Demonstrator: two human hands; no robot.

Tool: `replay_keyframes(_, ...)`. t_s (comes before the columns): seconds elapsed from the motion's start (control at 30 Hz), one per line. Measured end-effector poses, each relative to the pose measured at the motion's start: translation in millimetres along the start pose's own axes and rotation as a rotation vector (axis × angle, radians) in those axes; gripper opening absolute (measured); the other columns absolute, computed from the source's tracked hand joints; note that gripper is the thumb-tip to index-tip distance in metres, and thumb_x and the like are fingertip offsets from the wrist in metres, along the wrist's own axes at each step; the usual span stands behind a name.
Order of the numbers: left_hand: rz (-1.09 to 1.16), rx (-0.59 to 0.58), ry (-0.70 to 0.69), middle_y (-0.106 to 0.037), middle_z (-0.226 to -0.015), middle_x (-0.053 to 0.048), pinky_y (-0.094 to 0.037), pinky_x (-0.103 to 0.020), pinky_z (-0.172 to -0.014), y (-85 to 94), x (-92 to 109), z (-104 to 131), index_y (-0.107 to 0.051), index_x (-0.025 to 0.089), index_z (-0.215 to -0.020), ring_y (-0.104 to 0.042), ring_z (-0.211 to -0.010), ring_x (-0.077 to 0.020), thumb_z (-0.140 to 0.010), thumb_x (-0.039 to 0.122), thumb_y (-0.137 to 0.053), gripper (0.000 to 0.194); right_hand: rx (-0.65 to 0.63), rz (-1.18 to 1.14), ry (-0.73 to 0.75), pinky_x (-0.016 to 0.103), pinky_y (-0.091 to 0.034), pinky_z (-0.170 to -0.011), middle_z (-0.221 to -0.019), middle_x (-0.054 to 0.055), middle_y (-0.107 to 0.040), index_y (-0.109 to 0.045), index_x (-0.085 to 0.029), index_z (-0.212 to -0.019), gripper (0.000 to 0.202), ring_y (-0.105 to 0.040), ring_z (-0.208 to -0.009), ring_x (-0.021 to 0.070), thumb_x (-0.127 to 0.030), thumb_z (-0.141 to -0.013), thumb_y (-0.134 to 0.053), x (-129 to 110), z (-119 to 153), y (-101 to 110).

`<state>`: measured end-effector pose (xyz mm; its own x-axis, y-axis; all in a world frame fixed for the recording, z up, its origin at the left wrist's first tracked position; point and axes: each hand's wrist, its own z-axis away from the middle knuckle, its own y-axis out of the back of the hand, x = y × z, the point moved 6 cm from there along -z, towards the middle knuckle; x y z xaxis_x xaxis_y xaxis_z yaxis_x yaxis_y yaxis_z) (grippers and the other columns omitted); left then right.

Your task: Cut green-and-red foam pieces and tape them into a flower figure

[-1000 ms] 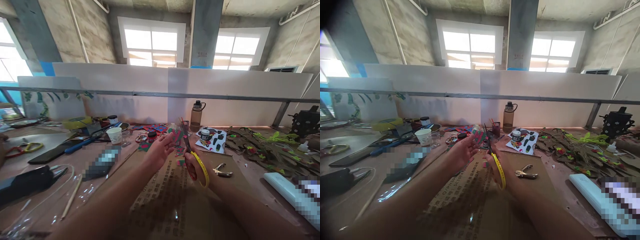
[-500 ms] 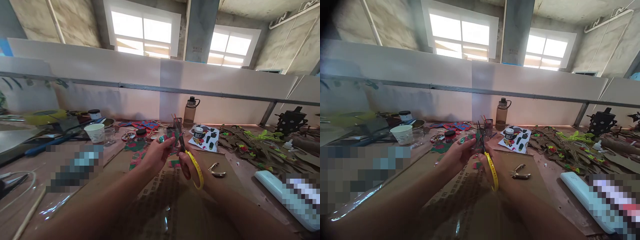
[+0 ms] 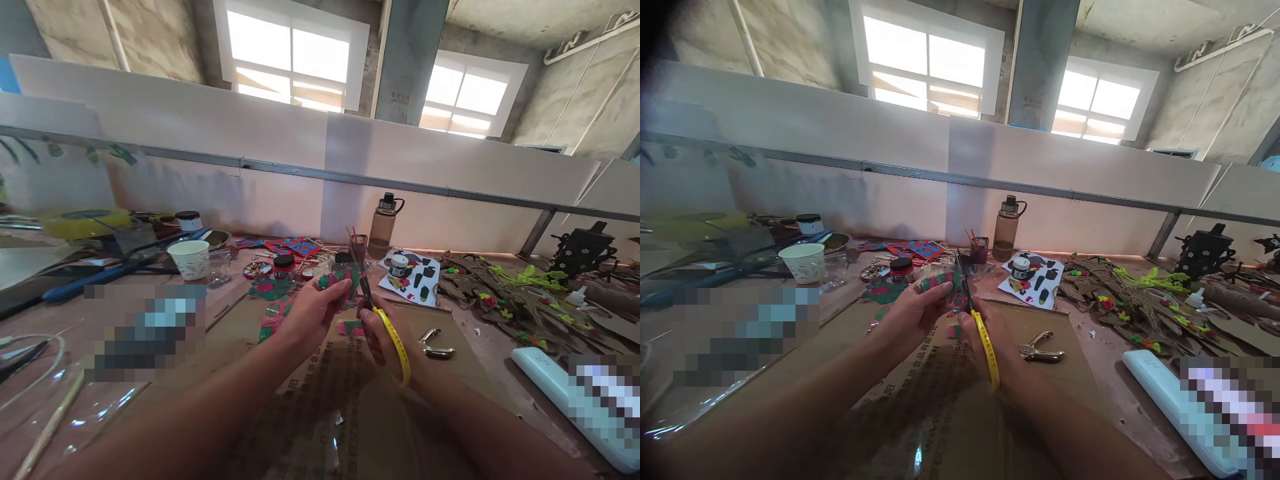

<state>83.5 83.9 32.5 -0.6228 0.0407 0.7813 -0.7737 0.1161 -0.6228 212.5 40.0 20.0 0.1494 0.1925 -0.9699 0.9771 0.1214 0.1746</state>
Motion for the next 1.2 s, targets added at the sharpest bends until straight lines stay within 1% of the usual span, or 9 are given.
replay_keyframes(0.17, -0.014, 0.014, -0.009, -0.066, -0.066, 0.002, -0.046, -0.020, -0.055, 5.4, 1, -1, -0.068, 0.015, -0.071, -0.056, -0.055, -0.0076, -0.049, 0.021, -0.094, 0.034, -0.010, 0.025, -0.001, 0.019, -0.029, -0.040, -0.054, -0.008, -0.036, -0.060, -0.020, -0.106, 0.033, -0.028, -0.042, 0.0076, -0.048, -0.089, -0.055, -5, 2, -1)
replay_keyframes(0.27, -0.017, 0.029, -0.005, -0.065, -0.065, 0.002, -0.045, -0.020, -0.054, 7.8, 2, -1, -0.067, 0.015, -0.070, -0.054, -0.054, -0.0070, -0.049, 0.020, -0.094, 0.035, -0.011, 0.076, 0.017, 0.021, -0.032, -0.043, -0.056, -0.006, -0.040, -0.062, -0.020, -0.112, 0.035, -0.034, -0.046, 0.0096, -0.046, -0.091, -0.052, -7, 1, 1)
replay_keyframes(0.4, -0.034, 0.054, -0.004, -0.069, -0.075, 0.000, -0.048, -0.020, -0.063, 7.8, 6, 2, -0.068, 0.015, -0.074, -0.062, -0.067, -0.0102, -0.050, 0.020, -0.093, 0.036, -0.014, 0.210, 0.096, 0.025, -0.044, -0.060, -0.077, 0.003, -0.061, -0.065, -0.017, -0.105, 0.032, -0.053, -0.069, 0.0159, -0.043, -0.093, -0.050, -11, 0, 4)
replay_keyframes(0.53, -0.057, 0.039, -0.024, -0.070, -0.078, -0.002, -0.048, -0.021, -0.066, 5.1, 10, 4, -0.067, 0.015, -0.075, -0.063, -0.072, -0.0118, -0.051, 0.022, -0.092, 0.035, -0.019, 0.264, 0.118, 0.032, -0.050, -0.076, -0.089, 0.007, -0.069, -0.065, -0.017, -0.105, 0.033, -0.061, -0.083, 0.0218, -0.043, -0.093, -0.050, -12, -2, 6)
replay_keyframes(0.7, -0.076, 0.047, -0.047, -0.068, -0.074, 0.000, -0.046, -0.021, -0.060, 7.7, 11, 4, -0.066, 0.016, -0.075, -0.061, -0.067, -0.0112, -0.050, 0.022, -0.092, 0.036, -0.007, 0.266, 0.139, 0.041, -0.050, -0.089, -0.090, 0.007, -0.071, -0.066, -0.021, -0.095, 0.024, -0.064, -0.092, 0.0268, -0.041, -0.091, -0.053, -14, -3, 8)
replay_keyframes(0.9, -0.024, 0.052, -0.051, -0.070, -0.077, 0.000, -0.048, -0.021, -0.064, 8.5, 11, 2, -0.067, 0.016, -0.075, -0.062, -0.067, -0.0100, -0.051, 0.022, -0.093, 0.036, -0.019, 0.302, 0.168, 0.039, -0.051, -0.087, -0.091, 0.006, -0.071, -0.067, -0.022, -0.093, 0.019, -0.065, -0.084, 0.0237, -0.036, -0.091, -0.055, -11, -5, 8)
replay_keyframes(1.0, -0.022, 0.068, -0.058, -0.069, -0.073, 0.000, -0.049, -0.021, -0.065, 8.3, 10, 1, -0.066, 0.015, -0.073, -0.062, -0.065, -0.0100, -0.050, 0.020, -0.093, 0.036, -0.053, 0.227, 0.120, 0.039, -0.051, -0.091, -0.094, 0.006, -0.071, -0.066, -0.025, -0.103, 0.021, -0.066, -0.085, 0.0228, -0.038, -0.092, -0.055, -3, -6, 6)
replay_keyframes(1.1, -0.017, 0.066, -0.057, -0.069, -0.072, 0.000, -0.050, -0.021, -0.065, 6.8, 10, 3, -0.065, 0.016, -0.071, -0.063, -0.065, -0.0105, -0.051, 0.018, -0.093, 0.034, -0.050, 0.217, 0.116, 0.040, -0.047, -0.100, -0.111, 0.008, -0.070, -0.065, -0.025, -0.112, 0.026, -0.065, -0.100, 0.0249, -0.036, -0.090, -0.056, -5, -6, 6)
replay_keyframes(1.2, -0.010, 0.053, -0.057, -0.069, -0.070, 0.001, -0.051, -0.022, -0.065, 4.6, 9, 4, -0.065, 0.016, -0.071, -0.064, -0.065, -0.0111, -0.052, 0.018, -0.092, 0.033, -0.039, 0.244, 0.125, 0.039, -0.047, -0.096, -0.113, 0.010, -0.070, -0.066, -0.024, -0.111, 0.026, -0.064, -0.098, 0.0262, -0.034, -0.090, -0.055, -10, -4, 6)
